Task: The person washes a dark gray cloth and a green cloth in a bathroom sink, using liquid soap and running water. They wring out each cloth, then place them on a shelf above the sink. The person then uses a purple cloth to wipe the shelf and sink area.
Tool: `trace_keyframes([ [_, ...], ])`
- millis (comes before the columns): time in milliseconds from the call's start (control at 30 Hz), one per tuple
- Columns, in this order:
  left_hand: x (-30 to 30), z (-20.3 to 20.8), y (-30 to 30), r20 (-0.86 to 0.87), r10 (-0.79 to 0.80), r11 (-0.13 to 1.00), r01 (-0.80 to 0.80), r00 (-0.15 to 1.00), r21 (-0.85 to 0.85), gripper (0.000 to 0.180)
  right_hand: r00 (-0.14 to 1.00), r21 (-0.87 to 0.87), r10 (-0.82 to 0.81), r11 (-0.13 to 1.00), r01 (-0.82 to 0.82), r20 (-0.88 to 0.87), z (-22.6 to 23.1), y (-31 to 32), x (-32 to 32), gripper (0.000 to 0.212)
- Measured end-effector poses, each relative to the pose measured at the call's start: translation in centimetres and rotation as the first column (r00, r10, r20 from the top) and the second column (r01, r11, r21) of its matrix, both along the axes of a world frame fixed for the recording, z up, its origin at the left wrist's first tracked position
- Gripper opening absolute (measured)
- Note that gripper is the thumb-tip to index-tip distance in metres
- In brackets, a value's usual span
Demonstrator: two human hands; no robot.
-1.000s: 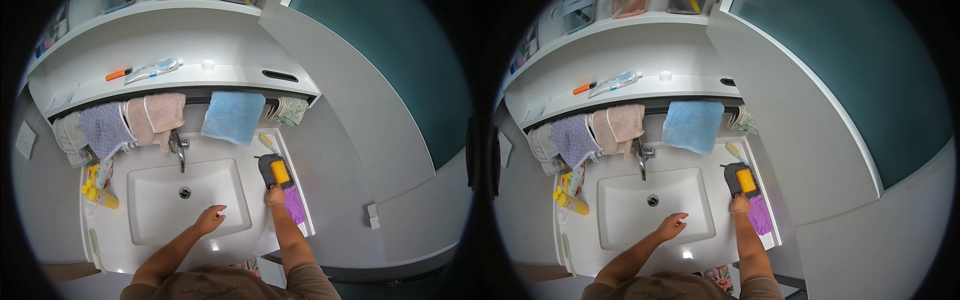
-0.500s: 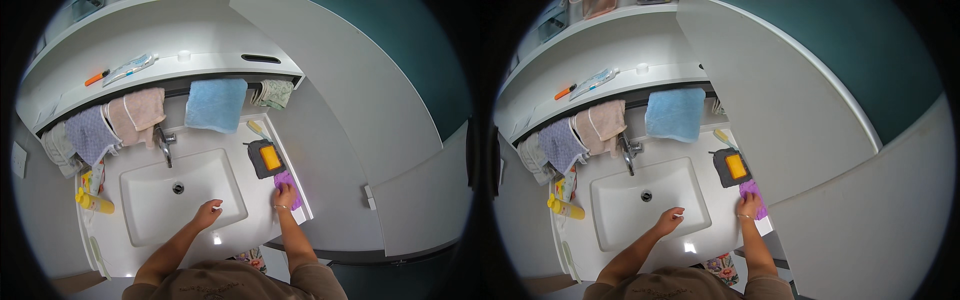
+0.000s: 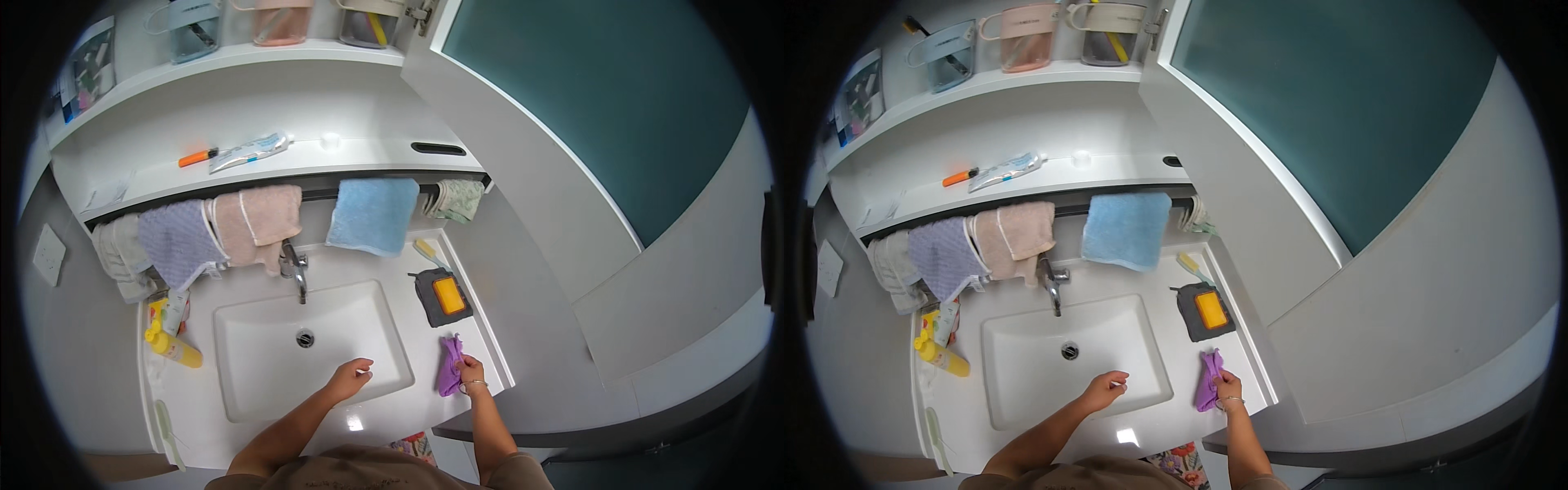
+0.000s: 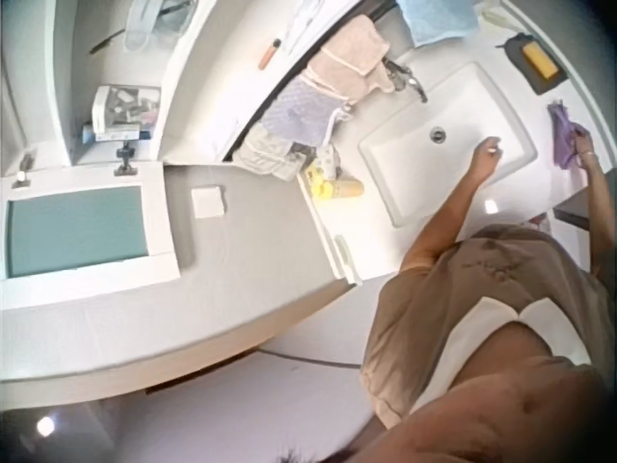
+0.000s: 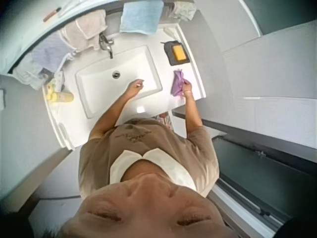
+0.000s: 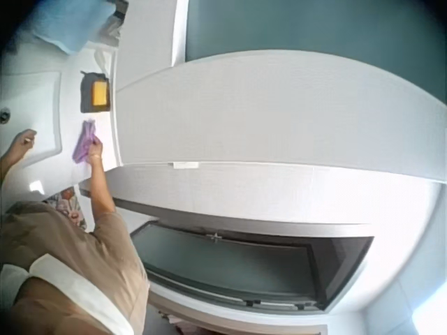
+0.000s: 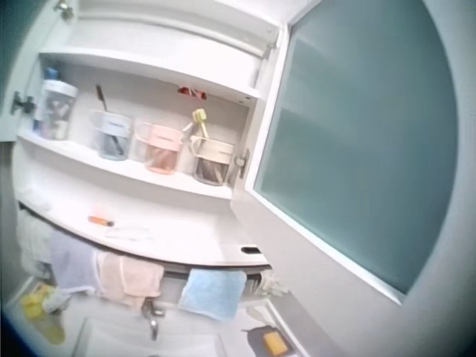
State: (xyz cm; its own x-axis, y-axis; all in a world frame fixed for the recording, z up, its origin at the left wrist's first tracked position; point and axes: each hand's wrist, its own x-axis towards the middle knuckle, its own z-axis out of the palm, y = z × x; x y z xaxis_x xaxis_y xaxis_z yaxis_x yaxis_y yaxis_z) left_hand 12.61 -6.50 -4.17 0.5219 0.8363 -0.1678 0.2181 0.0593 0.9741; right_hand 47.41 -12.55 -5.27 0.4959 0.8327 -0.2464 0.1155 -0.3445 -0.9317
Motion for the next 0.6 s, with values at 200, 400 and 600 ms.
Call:
trace_keyframes([
  [200, -2.3, 7.0, 1.4, 0.206, 0.148, 0.911, -0.052, 0.967, -0.410, 0.043, 0.654, 0.204, 0.295, 0.955, -0.214, -0.696, 11.4, 3.1, -9.1, 0.025],
  [400, -5.2, 12.7, 2.4, 0.538, 0.285, 0.897, -0.023, 0.793, -0.441, 0.029, 0.232, 0.395, 0.508, 0.827, -0.400, -0.829, 13.3, 5.9, -16.4, 0.047],
  [600, -8.0, 14.7, 0.9, 0.463, 0.613, 0.780, -0.584, 0.640, -0.224, 0.022, 0.406, 0.355, 0.788, 0.584, -0.730, -0.462, 16.5, 7.5, -24.6, 0.038],
])
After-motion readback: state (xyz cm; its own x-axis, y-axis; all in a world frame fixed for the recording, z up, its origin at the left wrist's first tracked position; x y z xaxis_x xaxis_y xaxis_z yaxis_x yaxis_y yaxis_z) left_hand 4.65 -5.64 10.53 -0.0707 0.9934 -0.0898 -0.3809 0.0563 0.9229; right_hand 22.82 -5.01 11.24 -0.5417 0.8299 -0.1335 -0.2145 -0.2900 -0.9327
